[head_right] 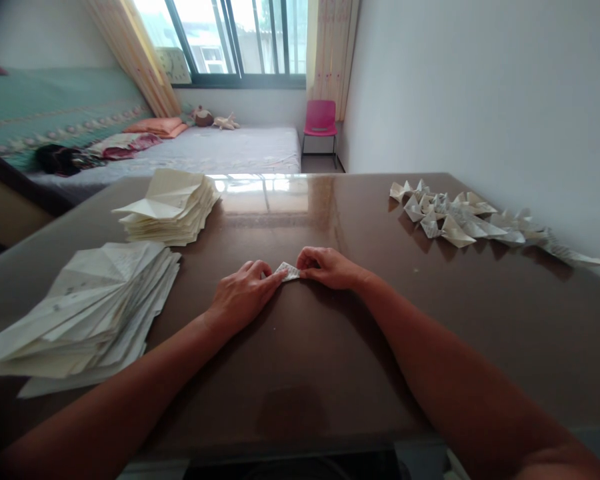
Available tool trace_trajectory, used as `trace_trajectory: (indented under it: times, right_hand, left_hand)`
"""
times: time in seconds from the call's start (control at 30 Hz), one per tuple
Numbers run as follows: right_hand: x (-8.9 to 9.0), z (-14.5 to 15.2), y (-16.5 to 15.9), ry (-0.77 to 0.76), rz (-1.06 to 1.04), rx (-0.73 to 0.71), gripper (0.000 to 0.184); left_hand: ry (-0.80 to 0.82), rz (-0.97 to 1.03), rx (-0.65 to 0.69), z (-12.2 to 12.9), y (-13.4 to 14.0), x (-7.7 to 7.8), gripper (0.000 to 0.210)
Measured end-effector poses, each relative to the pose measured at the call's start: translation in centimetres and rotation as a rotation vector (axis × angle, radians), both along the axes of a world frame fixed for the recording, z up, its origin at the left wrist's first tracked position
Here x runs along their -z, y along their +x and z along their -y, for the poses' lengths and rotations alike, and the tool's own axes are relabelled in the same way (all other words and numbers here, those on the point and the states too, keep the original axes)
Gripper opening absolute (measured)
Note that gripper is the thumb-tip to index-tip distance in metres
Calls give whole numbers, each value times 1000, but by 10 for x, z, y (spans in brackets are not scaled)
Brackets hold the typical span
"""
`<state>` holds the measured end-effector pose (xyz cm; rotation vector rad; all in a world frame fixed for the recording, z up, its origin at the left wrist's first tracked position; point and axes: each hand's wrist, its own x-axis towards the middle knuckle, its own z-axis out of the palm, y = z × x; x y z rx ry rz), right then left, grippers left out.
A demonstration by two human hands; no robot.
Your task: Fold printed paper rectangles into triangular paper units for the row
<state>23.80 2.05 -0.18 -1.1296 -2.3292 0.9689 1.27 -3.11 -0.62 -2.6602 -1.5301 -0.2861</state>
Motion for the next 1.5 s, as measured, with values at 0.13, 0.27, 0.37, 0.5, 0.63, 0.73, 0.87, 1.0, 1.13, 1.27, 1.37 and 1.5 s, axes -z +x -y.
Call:
trace_trajectory:
  times: [0.13,0.27,0.37,0.5,0.63,0.73,0.87,1.0,1.13,1.27,1.37,1.5]
  right_hand:
    - [1,-1,-5,29,60,73,11]
    - [2,-1,-8,105,19,78,10]
    - [3,0,-8,138,-1,60,10]
    - [0,1,-12,107,134,126,9]
    - [-2,3,-20,126,249,189,10]
    - [-2,6,-24,175,340,233,12]
    - [-3,9,-22,211,433,262,15]
    - [-5,11,-17,257,425,226,16]
    - [-7,25,-24,511,416,72,32]
    - [-4,41,-37,571,559,-36,47]
    - [0,45,-41,575,653,-27,47]
    - [2,46,-42,617,689,-30,45]
  left_hand:
    - [18,-30,-6,1,1,0,31]
    - [30,-35,-12,1,1,0,30]
    - [33,-43,-10,1,1,0,31]
    - [32,-65,-11,1,2,-1,31]
    - [22,-64,-15,2,2,-2,31]
    - [41,-56,9,1,2,0,31]
    - [76,-51,92,-1,-1,2,31]
    - [89,-52,131,-3,-3,3,34]
    - [98,-35,129,-3,-5,3,34]
    - [114,-22,131,-2,-5,5,33]
    - [120,-19,143,-1,-5,5,32]
    - [101,-78,159,5,-6,-2,31]
